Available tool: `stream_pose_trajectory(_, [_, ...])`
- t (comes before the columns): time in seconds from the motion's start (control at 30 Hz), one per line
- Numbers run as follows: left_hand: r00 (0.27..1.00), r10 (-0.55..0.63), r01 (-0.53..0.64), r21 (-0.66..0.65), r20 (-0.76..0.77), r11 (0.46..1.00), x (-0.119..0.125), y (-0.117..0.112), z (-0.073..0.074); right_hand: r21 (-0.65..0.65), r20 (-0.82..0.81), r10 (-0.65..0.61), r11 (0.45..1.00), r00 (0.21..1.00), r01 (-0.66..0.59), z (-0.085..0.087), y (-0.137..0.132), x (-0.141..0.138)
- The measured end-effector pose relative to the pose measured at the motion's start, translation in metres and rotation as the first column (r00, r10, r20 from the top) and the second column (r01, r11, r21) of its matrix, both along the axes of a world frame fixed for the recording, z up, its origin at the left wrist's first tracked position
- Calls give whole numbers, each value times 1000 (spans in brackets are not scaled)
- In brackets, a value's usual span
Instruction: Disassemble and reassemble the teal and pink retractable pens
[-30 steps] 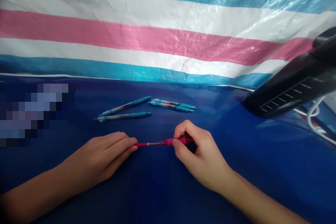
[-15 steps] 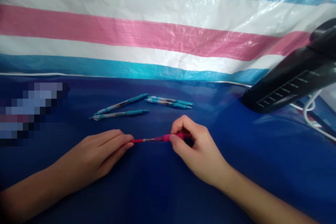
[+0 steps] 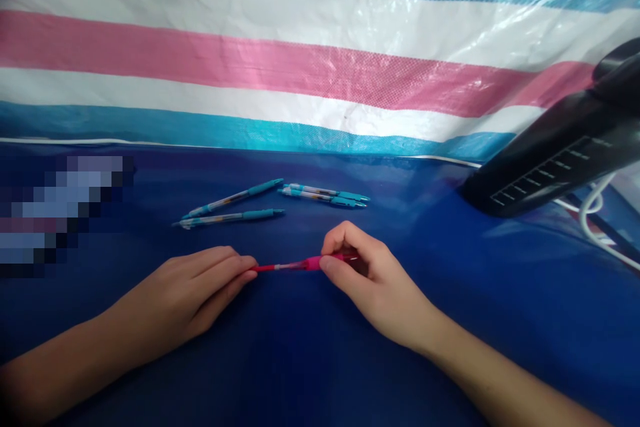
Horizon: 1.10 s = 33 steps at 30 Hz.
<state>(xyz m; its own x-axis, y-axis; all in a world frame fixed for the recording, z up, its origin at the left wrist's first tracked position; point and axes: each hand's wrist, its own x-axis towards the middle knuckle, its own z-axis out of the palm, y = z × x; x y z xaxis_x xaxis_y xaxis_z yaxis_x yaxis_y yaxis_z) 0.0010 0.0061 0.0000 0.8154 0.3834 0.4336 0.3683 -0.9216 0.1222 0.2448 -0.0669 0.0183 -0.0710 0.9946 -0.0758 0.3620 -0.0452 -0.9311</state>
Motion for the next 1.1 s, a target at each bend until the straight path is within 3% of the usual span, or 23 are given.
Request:
stream_pose_trajectory(0.1, [1000, -4, 4, 19, -7, 1000, 0, 0, 1, 27, 43, 54, 998, 998, -55, -1, -2, -2])
stream_pose_trajectory(0.3, [995, -96, 94, 82, 15, 992, 0, -6, 2, 157, 286, 167, 963, 943, -219, -4, -8, -9])
stream_pose_trajectory(0.43, [976, -214, 211, 79, 37, 974, -4, -9, 1, 226, 313, 234, 923, 921, -311, -4, -11, -10])
stream_pose_trajectory(0.57, [971, -240, 238, 100, 16, 966, -5, -4, 5, 237, 338, 336, 873, 879, -425, -4, -15, -9])
stream_pose_trajectory(0.63, [972, -233, 231, 139, 2, 963, -4, -2, 8, 257, 359, 323, 868, 876, -425, -3, -15, -9])
stream_pose_trajectory(0.73, [979, -202, 204, 177, -25, 963, -2, -4, 13, 303, 407, 206, 889, 890, -344, -4, -14, -10])
stream_pose_trajectory(0.83, [976, -212, 217, 183, -43, 959, -1, -7, 15, 372, 513, 132, 856, 848, -358, -4, -13, -11])
stream_pose_trajectory(0.93, [974, -224, 228, 154, -42, 961, -1, -9, 14, 393, 543, 116, 840, 832, -374, -5, -13, -13])
stream_pose_trajectory(1.1, [973, -229, 233, 159, -38, 960, 1, -12, 16, 316, 533, 148, 878, 833, -359, -4, -17, -17])
